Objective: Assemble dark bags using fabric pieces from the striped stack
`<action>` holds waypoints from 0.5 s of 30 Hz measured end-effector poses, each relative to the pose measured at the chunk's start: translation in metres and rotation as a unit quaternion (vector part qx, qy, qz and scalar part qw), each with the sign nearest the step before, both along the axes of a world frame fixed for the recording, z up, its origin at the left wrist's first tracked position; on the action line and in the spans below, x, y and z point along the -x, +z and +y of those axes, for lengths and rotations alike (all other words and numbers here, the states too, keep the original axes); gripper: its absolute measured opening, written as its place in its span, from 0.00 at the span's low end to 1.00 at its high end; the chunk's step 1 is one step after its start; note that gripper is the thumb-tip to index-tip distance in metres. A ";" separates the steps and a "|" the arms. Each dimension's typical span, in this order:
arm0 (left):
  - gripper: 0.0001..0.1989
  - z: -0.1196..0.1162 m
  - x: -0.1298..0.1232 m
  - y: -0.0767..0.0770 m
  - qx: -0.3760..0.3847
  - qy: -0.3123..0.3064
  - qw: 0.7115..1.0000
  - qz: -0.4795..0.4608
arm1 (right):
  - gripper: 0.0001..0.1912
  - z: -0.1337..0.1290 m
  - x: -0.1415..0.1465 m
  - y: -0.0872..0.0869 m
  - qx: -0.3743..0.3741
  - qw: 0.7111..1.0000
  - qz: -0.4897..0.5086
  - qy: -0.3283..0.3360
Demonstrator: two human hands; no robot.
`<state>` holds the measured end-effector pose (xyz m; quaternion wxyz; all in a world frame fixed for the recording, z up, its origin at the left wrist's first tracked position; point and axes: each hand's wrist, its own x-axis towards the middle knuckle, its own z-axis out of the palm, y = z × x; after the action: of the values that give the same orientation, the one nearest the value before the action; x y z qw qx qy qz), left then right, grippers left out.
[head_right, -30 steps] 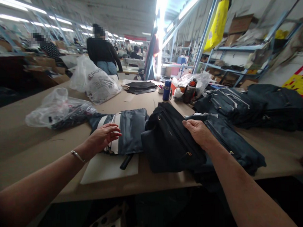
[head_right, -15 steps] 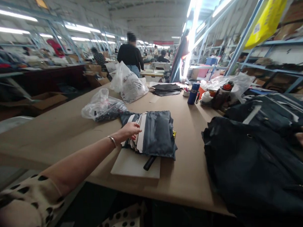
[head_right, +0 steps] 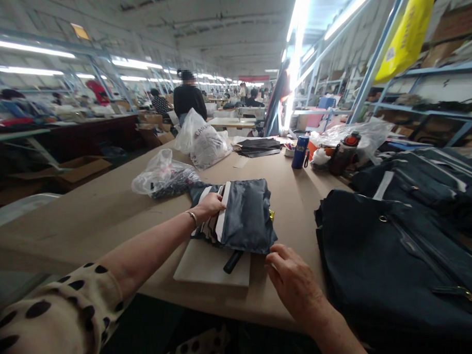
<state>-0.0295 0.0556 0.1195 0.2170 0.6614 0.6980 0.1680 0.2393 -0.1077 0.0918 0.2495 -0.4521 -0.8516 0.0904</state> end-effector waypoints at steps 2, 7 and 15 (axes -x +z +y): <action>0.04 -0.008 -0.010 0.014 -0.054 -0.050 0.997 -0.001 | 0.06 0.003 -0.008 0.011 -0.024 1.000 0.002 -0.002; 0.10 -0.052 -0.054 0.058 -0.186 -0.228 0.955 0.031 | 0.14 0.018 -0.025 0.069 -0.215 0.974 0.005 -0.068; 0.08 -0.131 -0.099 0.055 -0.299 -0.485 0.784 0.244 | 0.30 0.040 -0.020 0.109 -0.107 0.969 -0.214 -0.059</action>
<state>0.0696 -0.0751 0.1749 -0.1167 0.9635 0.2292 0.0740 0.2593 -0.0677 0.2007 0.1133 -0.4808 -0.8619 -0.1144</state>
